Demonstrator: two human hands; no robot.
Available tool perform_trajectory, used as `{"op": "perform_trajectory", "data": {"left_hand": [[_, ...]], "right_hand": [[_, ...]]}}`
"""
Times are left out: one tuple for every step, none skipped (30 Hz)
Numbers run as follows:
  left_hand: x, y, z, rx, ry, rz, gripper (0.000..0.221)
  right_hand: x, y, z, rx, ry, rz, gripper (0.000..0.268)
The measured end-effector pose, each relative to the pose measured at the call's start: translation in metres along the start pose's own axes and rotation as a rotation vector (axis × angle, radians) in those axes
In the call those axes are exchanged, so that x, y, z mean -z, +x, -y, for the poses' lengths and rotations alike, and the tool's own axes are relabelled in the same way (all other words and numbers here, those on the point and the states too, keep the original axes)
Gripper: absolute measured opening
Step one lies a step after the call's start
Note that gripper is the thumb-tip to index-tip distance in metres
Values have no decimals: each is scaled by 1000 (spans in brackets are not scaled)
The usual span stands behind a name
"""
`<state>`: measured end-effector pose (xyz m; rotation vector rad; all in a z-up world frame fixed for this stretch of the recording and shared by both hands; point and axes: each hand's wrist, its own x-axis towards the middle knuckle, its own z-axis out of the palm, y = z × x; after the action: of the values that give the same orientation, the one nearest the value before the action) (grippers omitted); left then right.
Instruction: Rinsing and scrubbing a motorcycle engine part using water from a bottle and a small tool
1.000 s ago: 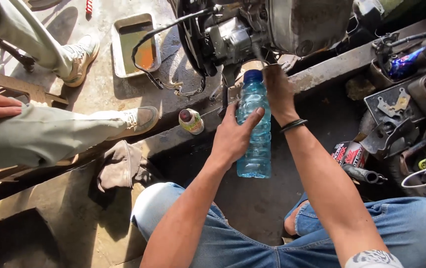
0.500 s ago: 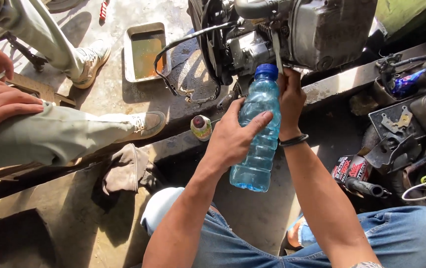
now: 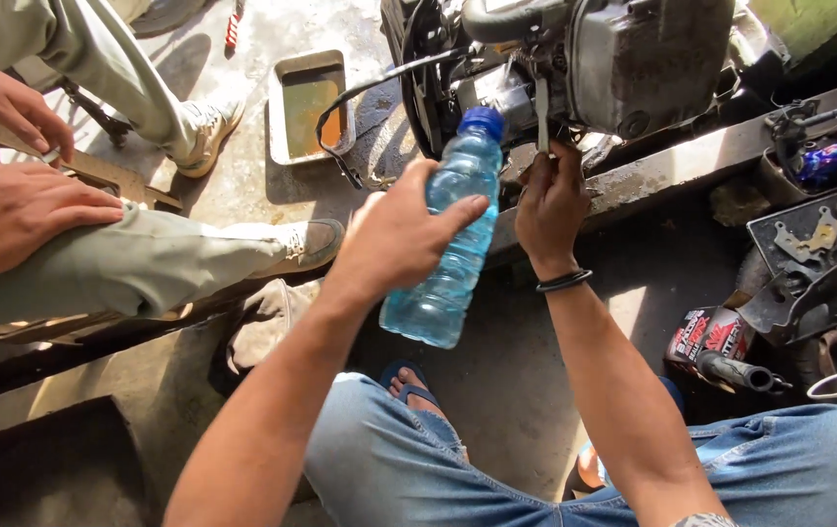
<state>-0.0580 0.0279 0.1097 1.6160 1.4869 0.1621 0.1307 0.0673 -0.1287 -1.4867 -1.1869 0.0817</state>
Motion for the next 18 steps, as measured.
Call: {"op": "perform_trajectory", "data": {"left_hand": [[7,3,1,-15,78,-30,76],[13,6,3,-24,154,-61,77],[17,0,-4,-21,158,-66,77],[20,-5,-13,-34,234,-73,74],[23,-10,-20,-46,309,-81,72],[23,-9,-23,-43,309,-79,72],[24,-9,-26,-58,349,-82,71],[25,-9,-30,-79,389,-89,70],[24,-11,-31,-81,390,-92,70],[25,-11,-34,-83,407,-83,69],[25,-10,-37,-85,424,-75,67],[26,-10,-37,-76,425,-64,67],[26,-9,-37,-92,456,-78,67],[26,-7,-38,-110,483,-99,66],[22,-7,-36,-103,481,-94,66],[23,-6,-35,-104,500,-89,68],[24,-6,-35,-104,518,-84,69],[28,-7,-37,-104,514,-98,69]], "right_hand": [[-2,0,-4,30,7,-11,11],[-4,-1,-7,60,16,-16,10],[-6,5,-2,59,22,-17,10],[-6,11,1,77,32,-24,12],[-7,17,3,95,41,-31,15],[-6,19,5,92,41,-29,15],[-6,21,7,69,47,-1,17],[-6,26,9,49,53,23,19],[-2,14,8,52,54,20,19],[-2,11,8,1,69,34,18],[-2,8,6,-50,84,48,18],[-5,12,17,-62,82,54,18],[-8,15,28,-94,123,33,20],[-11,22,38,-119,166,13,23],[-8,10,30,-124,165,19,23],[-10,8,24,-155,73,41,25],[-12,6,20,-186,-19,63,27],[-11,14,19,-175,-13,64,27]]}}
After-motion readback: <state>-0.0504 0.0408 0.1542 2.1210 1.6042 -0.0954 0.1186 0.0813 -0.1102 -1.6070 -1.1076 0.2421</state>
